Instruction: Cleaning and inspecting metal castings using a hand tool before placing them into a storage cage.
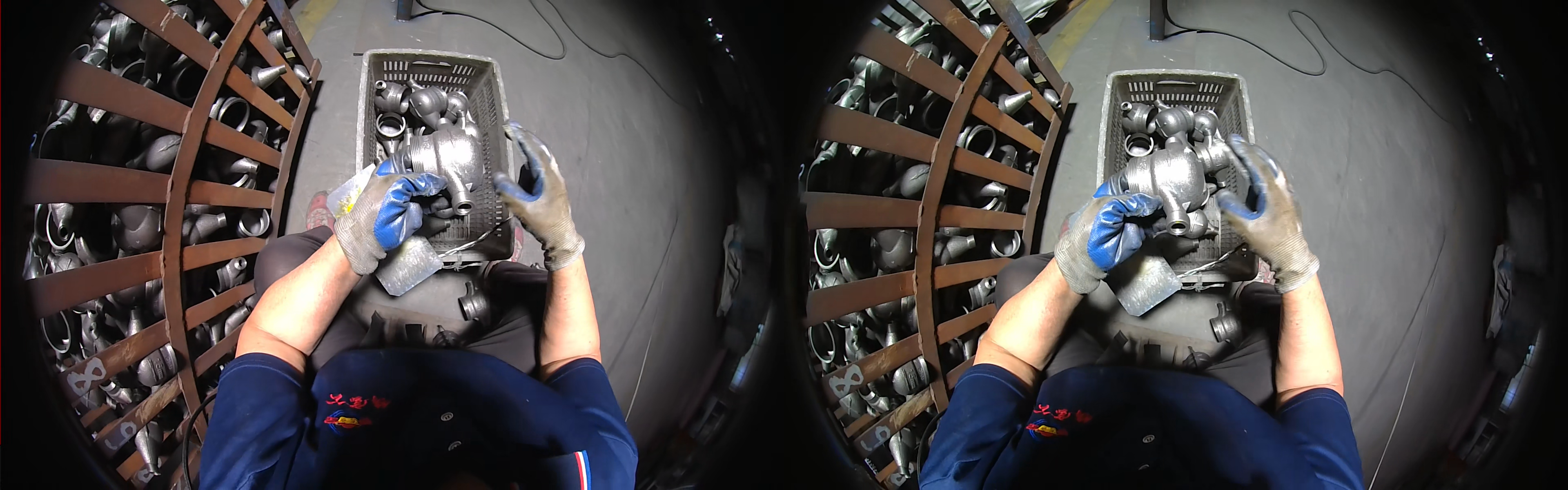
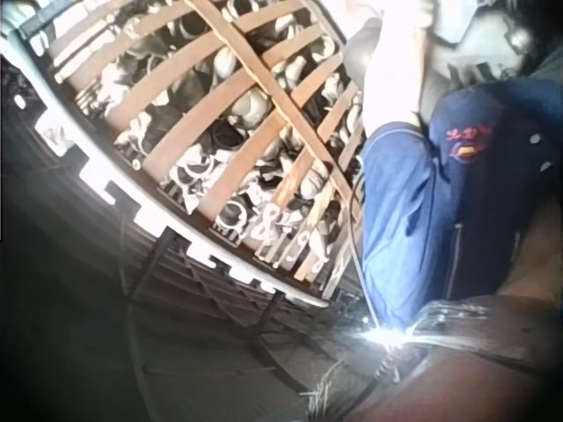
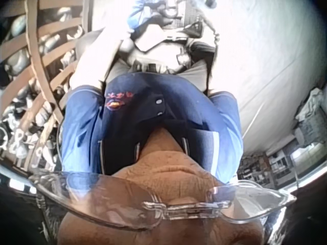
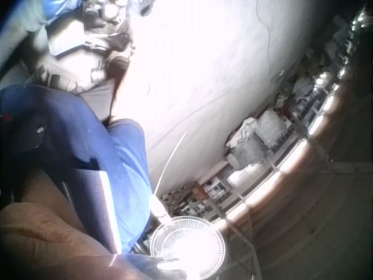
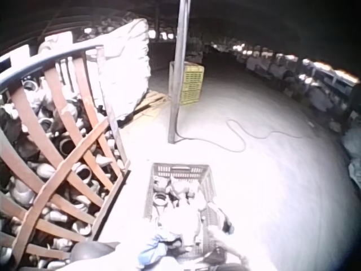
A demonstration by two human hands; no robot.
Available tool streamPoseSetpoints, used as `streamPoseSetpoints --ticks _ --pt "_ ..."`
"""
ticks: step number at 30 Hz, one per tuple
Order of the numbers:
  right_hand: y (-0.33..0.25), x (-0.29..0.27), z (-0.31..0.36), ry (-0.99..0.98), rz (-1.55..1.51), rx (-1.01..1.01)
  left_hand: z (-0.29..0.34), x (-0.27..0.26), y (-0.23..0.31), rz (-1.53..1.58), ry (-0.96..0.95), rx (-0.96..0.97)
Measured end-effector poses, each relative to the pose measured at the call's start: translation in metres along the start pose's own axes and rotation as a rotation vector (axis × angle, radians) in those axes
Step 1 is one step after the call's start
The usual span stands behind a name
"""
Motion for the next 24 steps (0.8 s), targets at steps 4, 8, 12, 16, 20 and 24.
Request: streamPoseSetpoints --ticks 4,8,12,16,20,24 --pt "0.013 -0.001 0.003 0.106 -0.32 0.236 -0.001 0.0 0.011 -0.04 -0.069 -0.049" --pt "0.011 0.007 0.01 0.136 -0.436 0.351 0.001 -0.001 0.043 -0.258 0.043 0.154" --pt "0.011 0.014 0.011 0.121 -0.477 0.344 -0.006 0.003 0.034 0.146 0.059 0.046" --pt "0.011 0.015 0.011 0.125 -0.553 0.296 -0.009 0.009 0.007 0.4 0.056 -0.371" --pt "0.013 0.015 0.014 0.125 -0.583 0.382 -0.009 0.012 0.015 0.562 0.066 -0.524" --pt "0.011 0.013 0.013 0.133 -0.55 0.415 -0.012 0.012 0.02 0.398 0.011 -0.364"
Point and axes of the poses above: each hand's wrist, its own z-axis away from the middle knuckle, its own x-axis out of the palm, y = z × x, the point moved 6 cm from there along -z, towards the middle knuckle, and after that the axes turned 10 degrees about -x, right-handed, at the moved point
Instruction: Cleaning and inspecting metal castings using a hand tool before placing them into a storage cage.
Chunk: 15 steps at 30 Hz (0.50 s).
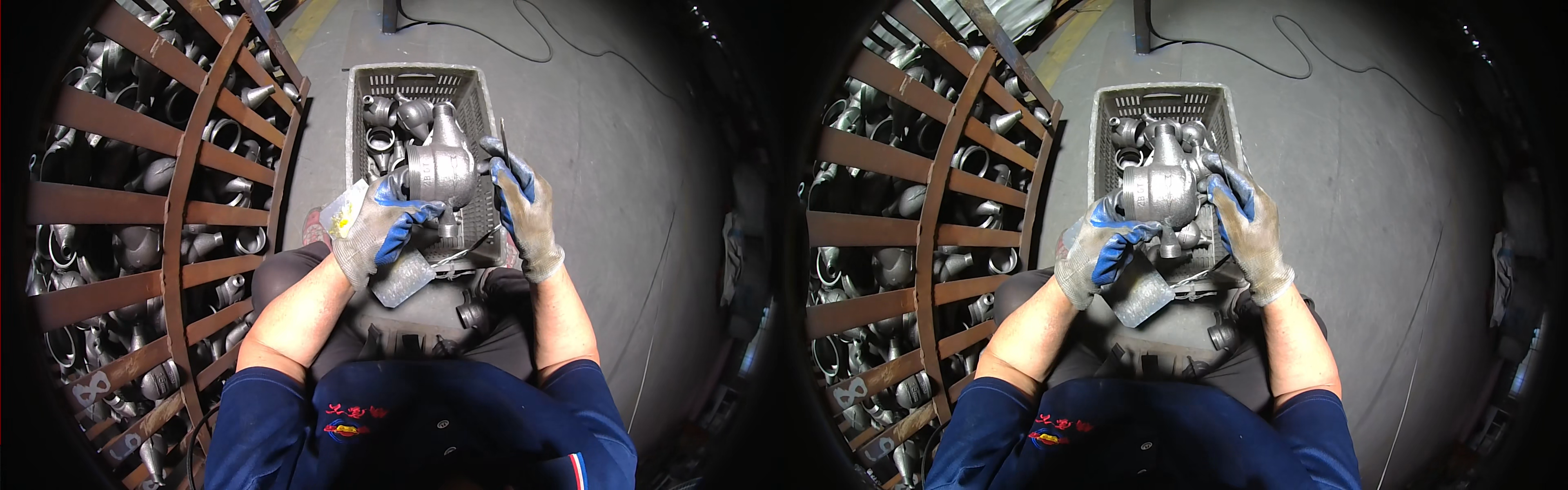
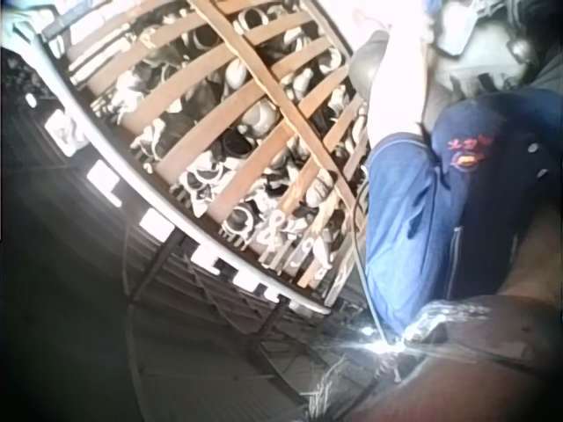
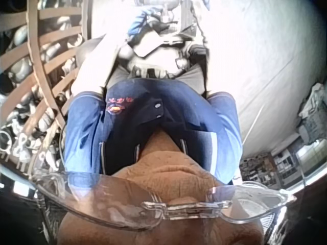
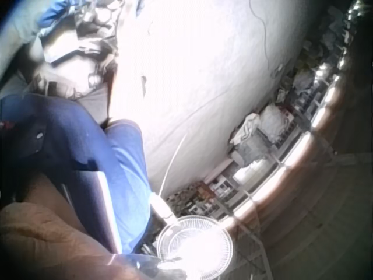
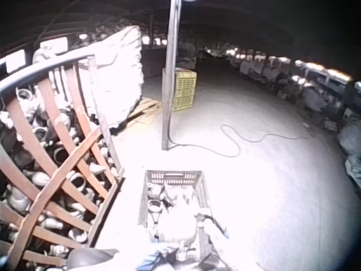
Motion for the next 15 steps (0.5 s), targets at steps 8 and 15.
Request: streamPoseSetpoints --ticks 8,15 --pt "-0.011 0.01 0.0 0.044 0.083 -0.143 -0.005 -0.001 -0.015 0.117 0.049 -0.098" --pt "0.003 -0.002 -0.014 0.128 0.018 -0.069 -0.009 -0.006 -0.022 0.085 0.035 -0.042"
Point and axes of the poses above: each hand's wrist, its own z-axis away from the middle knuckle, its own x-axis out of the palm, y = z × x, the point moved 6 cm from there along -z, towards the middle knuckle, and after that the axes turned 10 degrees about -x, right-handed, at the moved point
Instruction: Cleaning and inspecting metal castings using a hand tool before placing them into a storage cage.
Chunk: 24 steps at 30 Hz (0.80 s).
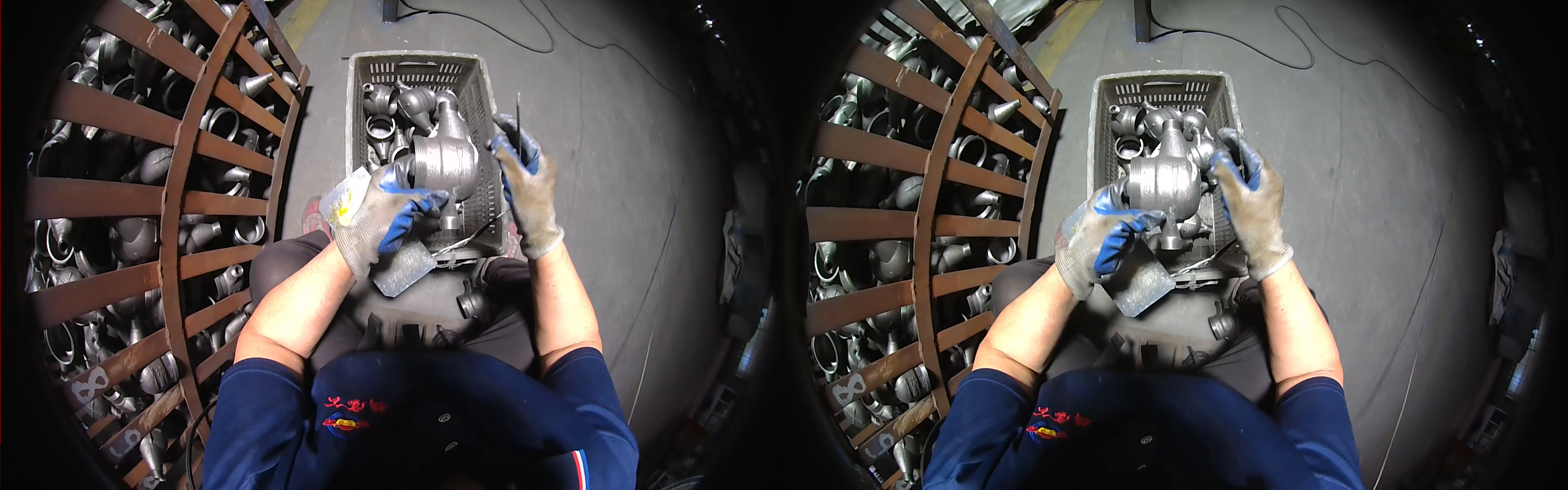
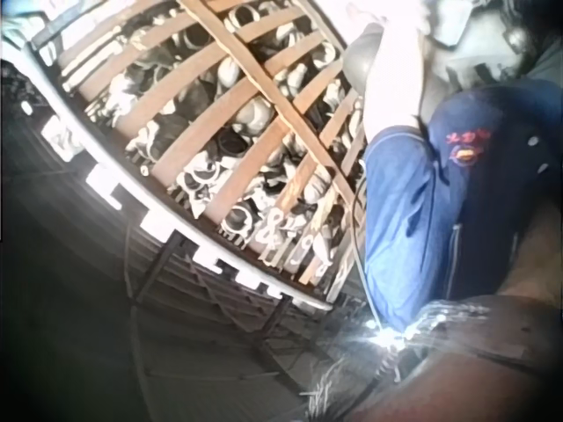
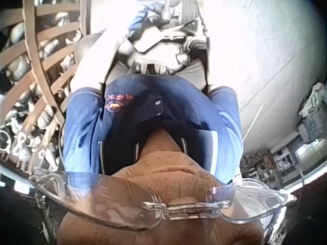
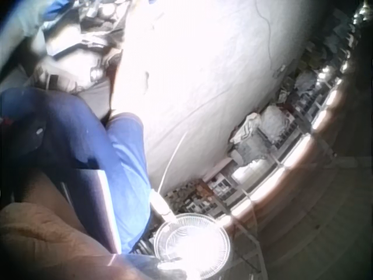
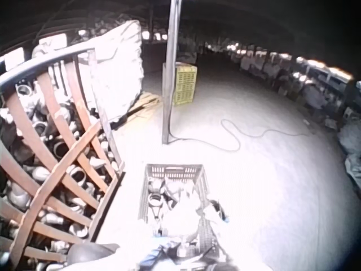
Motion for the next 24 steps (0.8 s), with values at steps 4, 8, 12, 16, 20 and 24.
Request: streamPoseSetpoints --ticks 4,8,12,16,20,24 --pt "0.009 -0.005 0.003 0.04 -0.124 0.113 -0.001 -0.001 0.002 -0.084 -0.048 -0.009" --pt "-0.01 0.01 0.012 -0.045 -0.316 0.211 -0.001 -0.018 -0.01 -0.002 0.037 0.078" --pt "-0.014 0.02 0.017 -0.095 -0.2 -0.089 0.001 0.006 0.007 0.538 -0.085 -0.152" --pt "-0.036 0.029 0.028 -0.379 0.069 -0.445 -0.002 0.004 0.009 0.63 -0.199 -0.127" --pt "-0.022 0.012 0.022 -0.204 -0.236 0.08 -0.003 0.001 0.014 0.648 -0.137 -0.106" --pt "-0.028 0.015 0.024 -0.188 -0.097 0.028 -0.009 -0.005 0.008 0.721 -0.212 -0.157"
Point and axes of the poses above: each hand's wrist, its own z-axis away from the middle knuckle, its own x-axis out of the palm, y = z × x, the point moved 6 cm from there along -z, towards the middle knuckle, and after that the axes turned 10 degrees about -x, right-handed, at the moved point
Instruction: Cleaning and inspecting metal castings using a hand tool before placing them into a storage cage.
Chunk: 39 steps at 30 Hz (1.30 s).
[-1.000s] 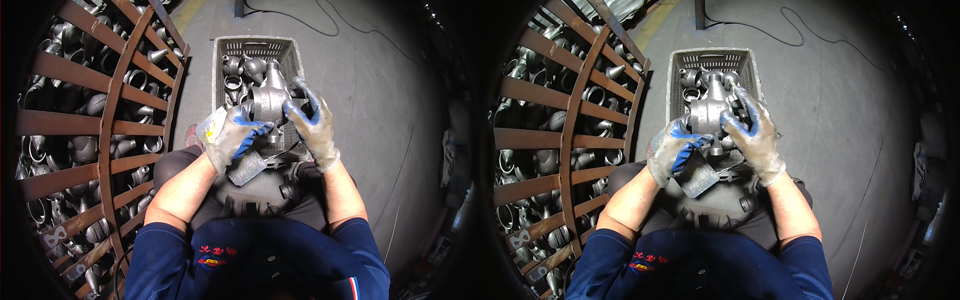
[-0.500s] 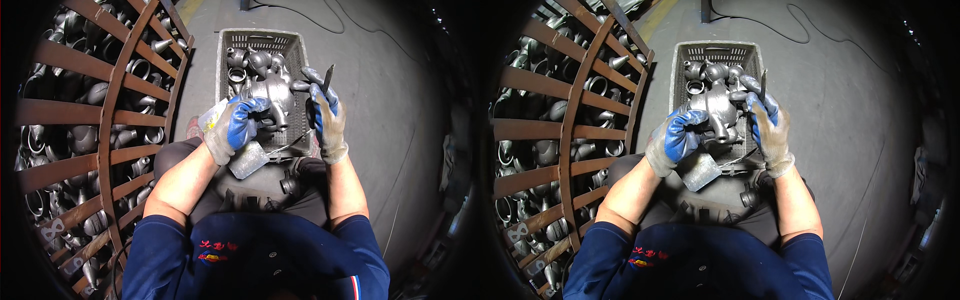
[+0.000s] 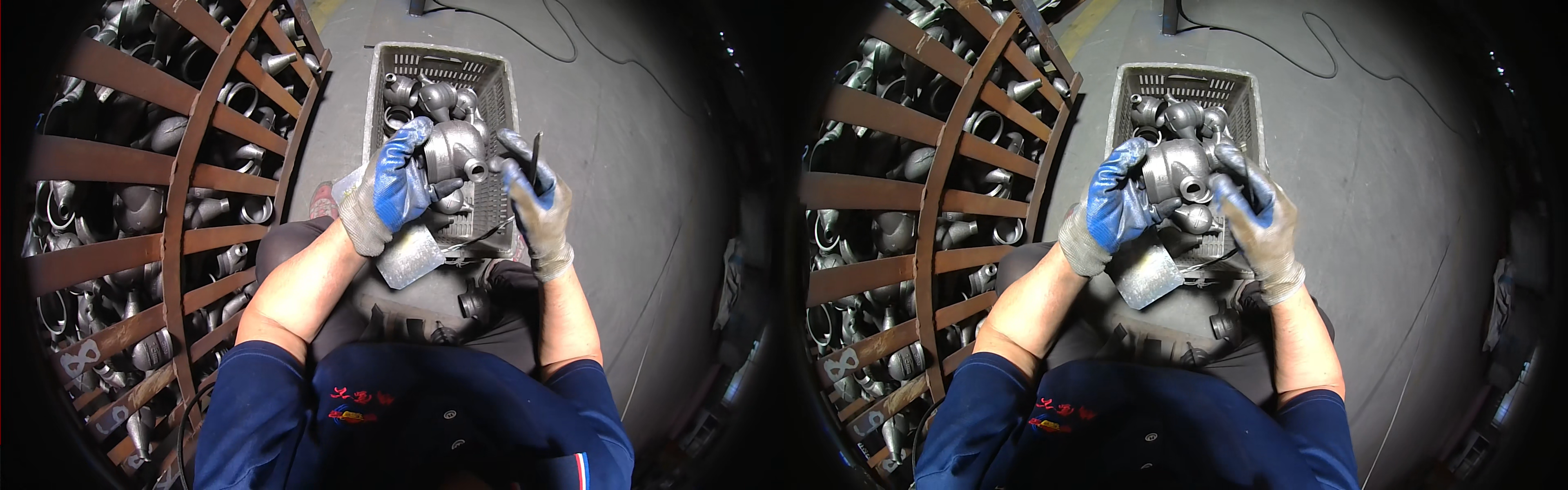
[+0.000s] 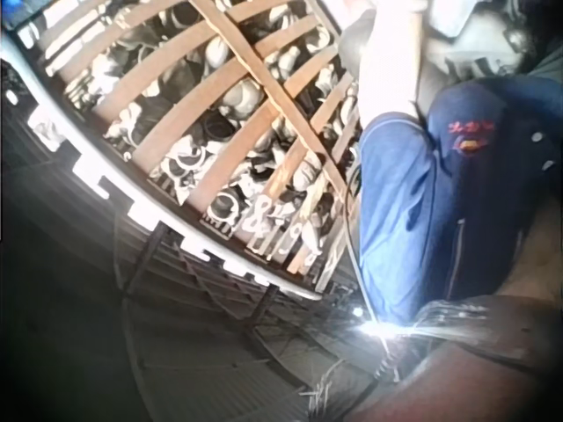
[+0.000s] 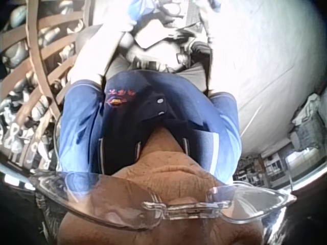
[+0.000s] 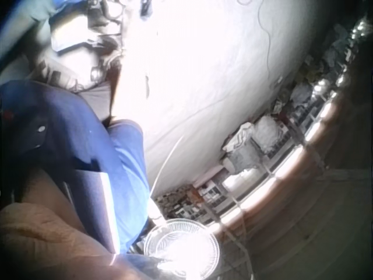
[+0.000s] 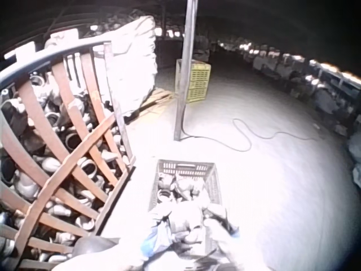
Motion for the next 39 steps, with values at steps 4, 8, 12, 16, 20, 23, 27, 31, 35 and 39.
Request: streamPoseSetpoints --ticks 4,8,12,16,20,23,27,31,35,39 --pt "-0.014 0.021 0.003 -0.048 0.365 -0.497 -0.001 0.012 -0.004 0.037 -0.095 0.003" --pt "-0.001 0.024 0.002 -0.041 0.244 -0.317 0.0 0.01 -0.01 0.008 -0.078 -0.007" --pt "0.007 0.002 -0.008 0.075 -0.051 -0.09 0.006 0.017 -0.006 -0.446 -0.022 -0.054" --pt "0.012 -0.019 -0.018 0.128 -0.38 0.009 0.004 0.012 0.014 -0.709 0.203 0.124" --pt "-0.011 -0.023 -0.012 -0.2 -0.32 -0.107 0.004 0.009 0.034 -0.497 0.157 0.251" --pt "-0.011 -0.023 -0.009 -0.3 -0.54 -0.041 -0.011 0.022 0.01 -0.627 0.093 0.118" --pt "-0.011 -0.011 -0.008 -0.317 -0.718 0.01 -0.015 0.02 -0.042 -0.397 -0.044 -0.063" --pt "0.0 -0.018 -0.013 -0.127 -0.462 0.058 -0.012 0.006 -0.066 0.08 -0.087 -0.358" --pt "0.013 -0.037 -0.019 0.058 -0.523 0.147 -0.013 -0.022 -0.032 -0.775 -0.268 0.244" --pt "0.014 -0.035 -0.007 0.085 -0.505 0.105 0.01 0.03 -0.005 -0.972 -0.165 0.724"
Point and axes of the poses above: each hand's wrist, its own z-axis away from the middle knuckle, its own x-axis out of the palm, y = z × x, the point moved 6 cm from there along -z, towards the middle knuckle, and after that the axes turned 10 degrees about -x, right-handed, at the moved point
